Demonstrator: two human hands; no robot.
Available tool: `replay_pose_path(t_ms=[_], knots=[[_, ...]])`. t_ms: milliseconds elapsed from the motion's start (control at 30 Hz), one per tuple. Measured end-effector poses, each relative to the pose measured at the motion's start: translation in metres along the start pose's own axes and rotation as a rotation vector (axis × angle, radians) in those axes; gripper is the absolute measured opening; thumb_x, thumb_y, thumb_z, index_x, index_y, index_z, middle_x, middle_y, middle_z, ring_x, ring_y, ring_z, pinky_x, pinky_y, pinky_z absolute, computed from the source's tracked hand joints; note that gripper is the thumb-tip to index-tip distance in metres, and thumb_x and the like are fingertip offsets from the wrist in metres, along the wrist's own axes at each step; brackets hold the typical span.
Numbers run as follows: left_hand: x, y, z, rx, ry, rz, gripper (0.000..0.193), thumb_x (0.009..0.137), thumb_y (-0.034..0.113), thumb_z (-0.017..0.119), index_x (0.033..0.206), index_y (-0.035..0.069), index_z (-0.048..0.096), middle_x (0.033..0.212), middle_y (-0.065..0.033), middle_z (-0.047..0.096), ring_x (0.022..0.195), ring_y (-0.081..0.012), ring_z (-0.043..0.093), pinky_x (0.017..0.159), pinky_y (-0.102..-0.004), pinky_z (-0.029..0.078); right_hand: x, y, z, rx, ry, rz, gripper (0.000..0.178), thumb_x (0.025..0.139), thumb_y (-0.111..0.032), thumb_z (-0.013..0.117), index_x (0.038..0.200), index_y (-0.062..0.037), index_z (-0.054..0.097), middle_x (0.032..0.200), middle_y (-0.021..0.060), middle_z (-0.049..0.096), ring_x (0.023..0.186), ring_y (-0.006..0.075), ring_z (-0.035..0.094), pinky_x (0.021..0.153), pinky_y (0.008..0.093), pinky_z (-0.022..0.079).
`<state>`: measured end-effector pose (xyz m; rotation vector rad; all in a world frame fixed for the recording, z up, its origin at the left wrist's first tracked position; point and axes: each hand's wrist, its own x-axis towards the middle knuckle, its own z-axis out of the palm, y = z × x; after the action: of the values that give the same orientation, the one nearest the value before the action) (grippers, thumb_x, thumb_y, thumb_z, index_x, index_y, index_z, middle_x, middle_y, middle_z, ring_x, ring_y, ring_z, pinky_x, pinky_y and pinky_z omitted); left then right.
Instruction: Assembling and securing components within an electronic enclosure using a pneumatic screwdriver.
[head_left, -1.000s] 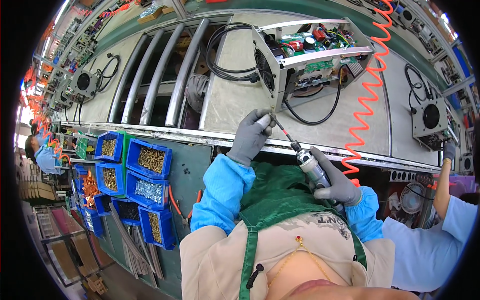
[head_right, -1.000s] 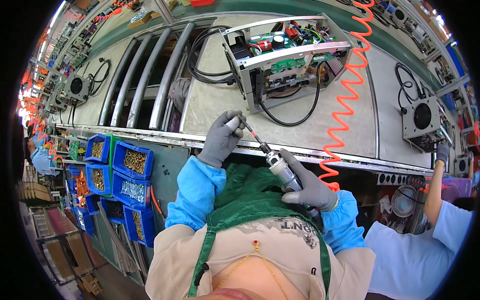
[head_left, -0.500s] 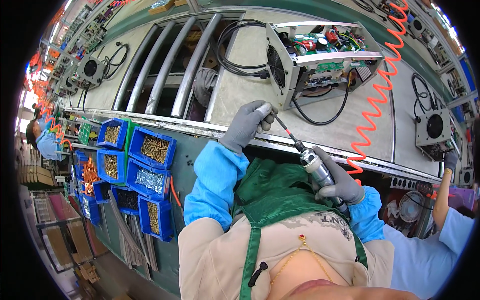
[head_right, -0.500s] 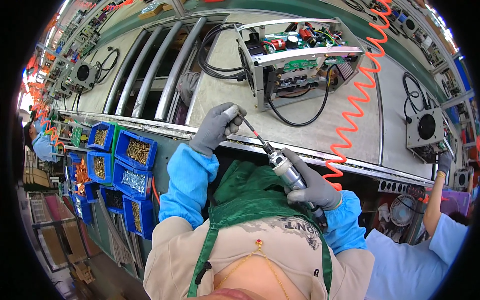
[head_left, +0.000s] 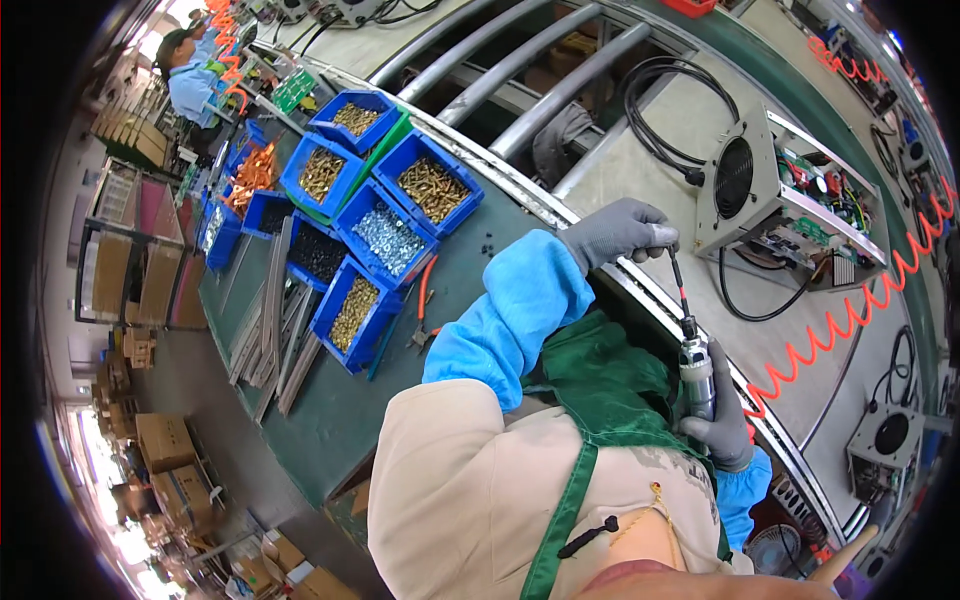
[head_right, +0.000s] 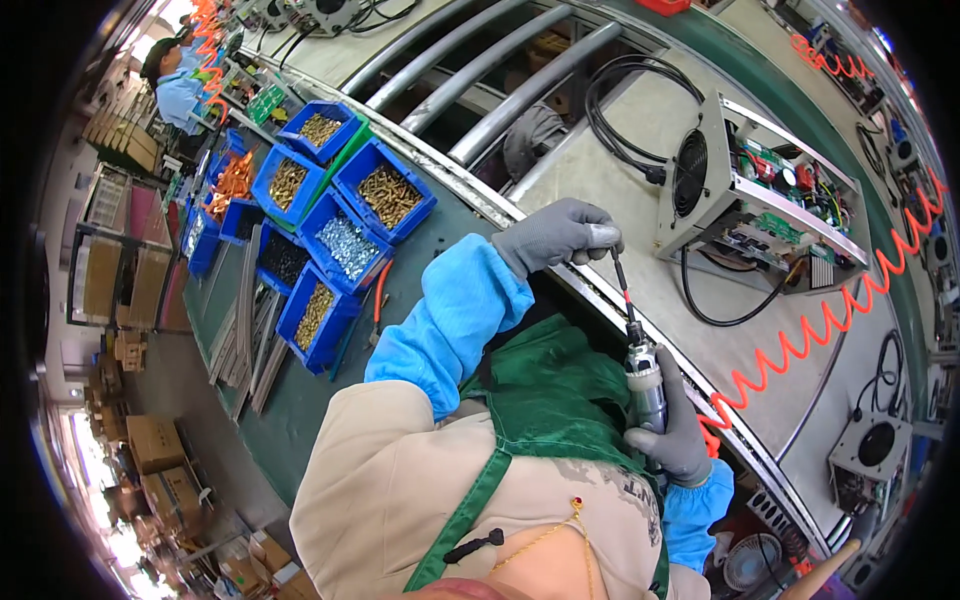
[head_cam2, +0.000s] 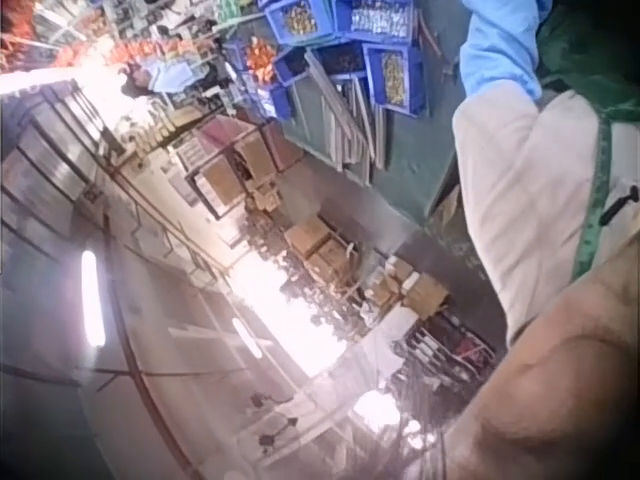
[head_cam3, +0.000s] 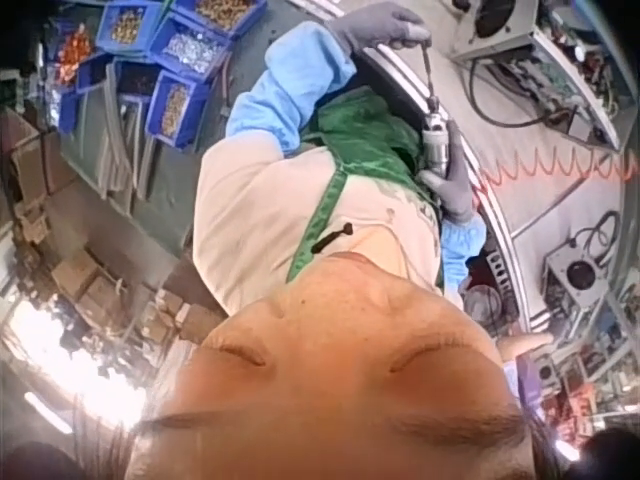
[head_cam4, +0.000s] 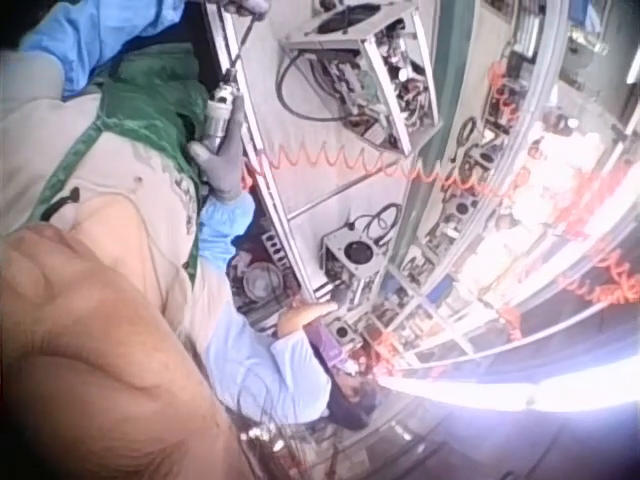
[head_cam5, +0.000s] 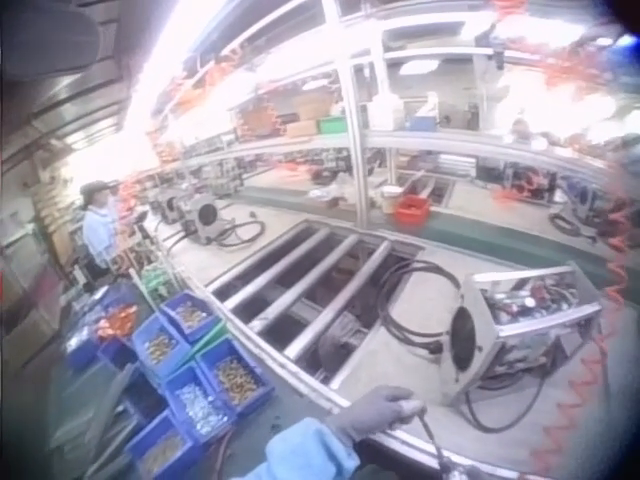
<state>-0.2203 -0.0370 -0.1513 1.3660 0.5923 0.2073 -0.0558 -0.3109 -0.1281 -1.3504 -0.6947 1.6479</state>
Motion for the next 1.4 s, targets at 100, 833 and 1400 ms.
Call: replay_pose_path(t_ms=[100, 833, 1400], knots=[[-0.010, -0.008, -0.011, 0.077, 0.004, 0.071, 0.026, 0.088, 0.027, 0.062, 0.090, 0.002, 0.068, 0.070, 0.0003, 0.059, 0.058, -0.0068, 0.051, 0.055, -0.0213, 0.042, 0.008, -0.004, 0.005, -0.140, -0.005, -0.008, 0.114, 0.056, -0.009, 0.075, 0.152, -0.0121, 0.014, 0.109, 0.0098, 0.054, 0.080, 0.0159, 0.055, 0.070, 0.0294, 0.048], [-0.213, -0.038, -0.143, 1.558, 0.807, -1.037, 0.024, 0.086, 0.024, 0.055, 0.102, 0.016, 0.071, 0.107, -0.0114, 0.068, 0.102, -0.0298, 0.064, 0.083, -0.0443, 0.049, -0.018, -0.019, -0.003, 0.126, 0.048, -0.166, 0.120, 0.053, 0.004, 0.068, 0.152, -0.0165, 0.004, 0.108, 0.0143, 0.053, 0.076, 0.0227, 0.060, 0.064, 0.0369, 0.054], [0.037, 0.119, 0.016, 0.572, 0.242, 0.883, 0.014, 0.092, 0.002, 0.051, 0.102, -0.001, 0.059, 0.099, -0.0124, 0.066, 0.091, -0.0190, 0.064, 0.080, -0.0295, 0.049, -0.036, -0.039, -0.016, -0.013, 0.394, -0.236, 0.104, 0.059, -0.006, 0.065, 0.151, -0.0124, 0.018, 0.123, 0.0091, 0.048, 0.085, 0.0140, 0.054, 0.076, 0.0287, 0.046]])
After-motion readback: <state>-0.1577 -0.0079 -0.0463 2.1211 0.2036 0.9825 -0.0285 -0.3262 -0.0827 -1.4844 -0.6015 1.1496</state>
